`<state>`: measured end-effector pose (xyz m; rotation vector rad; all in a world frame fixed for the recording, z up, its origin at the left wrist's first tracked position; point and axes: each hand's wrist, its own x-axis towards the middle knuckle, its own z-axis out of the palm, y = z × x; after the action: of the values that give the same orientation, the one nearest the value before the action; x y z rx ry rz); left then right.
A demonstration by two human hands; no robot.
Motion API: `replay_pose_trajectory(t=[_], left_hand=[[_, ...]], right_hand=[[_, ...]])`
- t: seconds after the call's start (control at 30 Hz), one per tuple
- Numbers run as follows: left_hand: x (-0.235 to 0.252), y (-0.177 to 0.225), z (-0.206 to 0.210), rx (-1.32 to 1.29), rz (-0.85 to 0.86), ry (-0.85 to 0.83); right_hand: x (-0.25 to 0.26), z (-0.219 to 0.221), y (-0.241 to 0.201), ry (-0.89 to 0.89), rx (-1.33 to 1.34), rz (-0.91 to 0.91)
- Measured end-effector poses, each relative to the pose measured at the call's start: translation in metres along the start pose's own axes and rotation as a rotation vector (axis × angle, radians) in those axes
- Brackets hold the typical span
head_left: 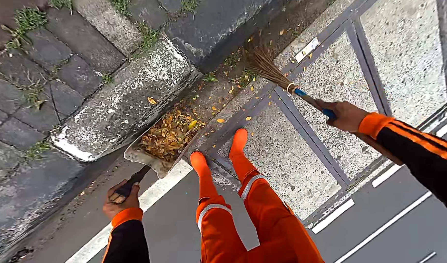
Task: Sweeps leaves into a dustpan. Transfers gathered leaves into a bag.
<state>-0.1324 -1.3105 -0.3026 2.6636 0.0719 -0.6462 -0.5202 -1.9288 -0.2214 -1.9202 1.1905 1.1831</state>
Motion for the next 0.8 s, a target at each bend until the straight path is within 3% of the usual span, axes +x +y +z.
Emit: replay_pose_trajectory(t=[0.1, 0.17, 0.27, 0.33, 0.43, 0.5, 0.57, 0.67, 0.8], left_hand=[[0.004, -0.002, 0.001, -0.04, 0.008, -0.002], [0.005, 0.005, -0.001, -0.034, -0.023, -0.012], [0.014, 0.006, -0.001, -0.012, -0.045, -0.004], [0.011, 0.002, -0.003, -0.009, -0.032, 0.005], [0.014, 0.007, 0.001, -0.011, -0.001, 0.022], [0.003, 0.004, -0.005, 0.003, -0.013, 0.013], [0.007, 0.006, 0.0, -0.017, -0.01, 0.019], [0.004, 0.01, -0.002, 0.001, -0.03, -0.003], [0.007, 0.011, -0.004, 0.005, -0.041, -0.016]], right_hand=[[-0.106, -0.02, 0.031, -0.054, 0.108, 0.06], [-0.112, -0.042, 0.053, 0.065, 0.17, 0.148], [-0.025, -0.081, 0.069, 0.225, 0.137, 0.264], [0.045, -0.09, 0.059, 0.197, 0.112, 0.244], [0.058, -0.05, 0.008, 0.01, 0.002, 0.043], [-0.002, -0.006, -0.004, -0.093, -0.065, -0.085], [-0.064, 0.004, 0.003, -0.175, -0.036, -0.111], [-0.114, 0.003, 0.015, -0.08, 0.054, -0.039], [-0.045, 0.029, -0.016, 0.001, 0.079, 0.127]])
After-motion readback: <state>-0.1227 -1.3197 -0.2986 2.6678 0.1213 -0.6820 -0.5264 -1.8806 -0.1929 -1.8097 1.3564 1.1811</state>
